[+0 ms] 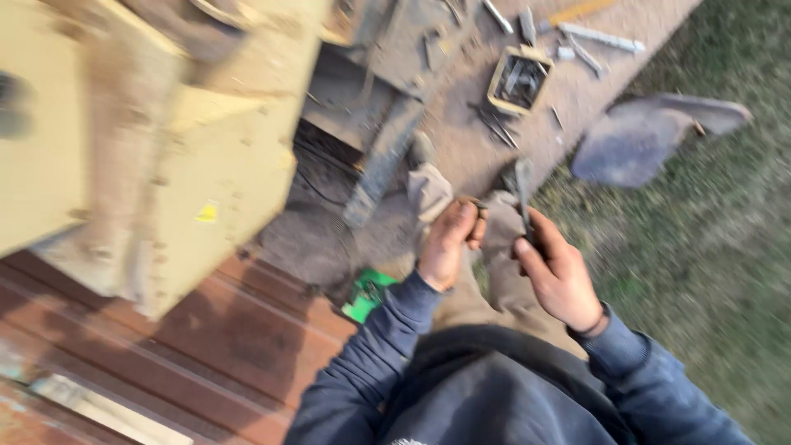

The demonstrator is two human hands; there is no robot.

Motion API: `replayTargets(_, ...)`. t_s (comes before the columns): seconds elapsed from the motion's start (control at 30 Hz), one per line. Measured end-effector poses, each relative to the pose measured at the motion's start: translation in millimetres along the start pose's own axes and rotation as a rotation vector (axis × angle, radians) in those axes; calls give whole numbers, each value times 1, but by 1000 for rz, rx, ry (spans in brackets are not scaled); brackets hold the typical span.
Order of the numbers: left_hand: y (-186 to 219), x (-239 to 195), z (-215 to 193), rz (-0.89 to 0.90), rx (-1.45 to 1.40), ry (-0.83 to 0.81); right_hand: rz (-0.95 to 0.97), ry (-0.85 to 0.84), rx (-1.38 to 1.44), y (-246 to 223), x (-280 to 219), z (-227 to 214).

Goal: The person uses wrenches to loosen and remove bolts from a compartment on a yellow machine, placing the removed bolts into a green tray. They then handle a metal bracket and a hex key, fitting the bracket near the machine before returning to work on the compartment.

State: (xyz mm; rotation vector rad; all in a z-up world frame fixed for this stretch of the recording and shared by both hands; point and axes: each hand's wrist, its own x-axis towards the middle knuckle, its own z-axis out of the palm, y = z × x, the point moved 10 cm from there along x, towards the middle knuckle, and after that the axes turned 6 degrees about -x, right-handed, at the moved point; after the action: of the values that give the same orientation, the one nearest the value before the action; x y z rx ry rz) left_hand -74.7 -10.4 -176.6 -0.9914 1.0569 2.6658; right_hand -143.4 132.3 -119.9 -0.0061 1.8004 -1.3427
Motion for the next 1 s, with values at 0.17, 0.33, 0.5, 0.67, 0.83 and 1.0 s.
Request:
replayTargets(0.17, -7, 7, -37, -1, 134, 111, 23, 15, -152, -5, 24, 0)
replayTargets(0.33, -10, 15, -79, -9, 132, 133, 75, -54, -269, -4, 57, 22)
replayTargets(0.5, -20, 61, -139, -73, 198, 181, -90, -57, -319, -33, 85, 47)
replayTargets(0.67, -42, 114, -228, -156, 458, 350, 1, -104, -426, -23, 118, 75)
replayTargets(0.83, -12, 188, -278, -10, 1138, 316, 174, -43, -260, -2, 129, 85)
replayTargets(1.0, 23, 262, -301, -42, 1271, 329, 271, -18, -151, 76, 115, 82)
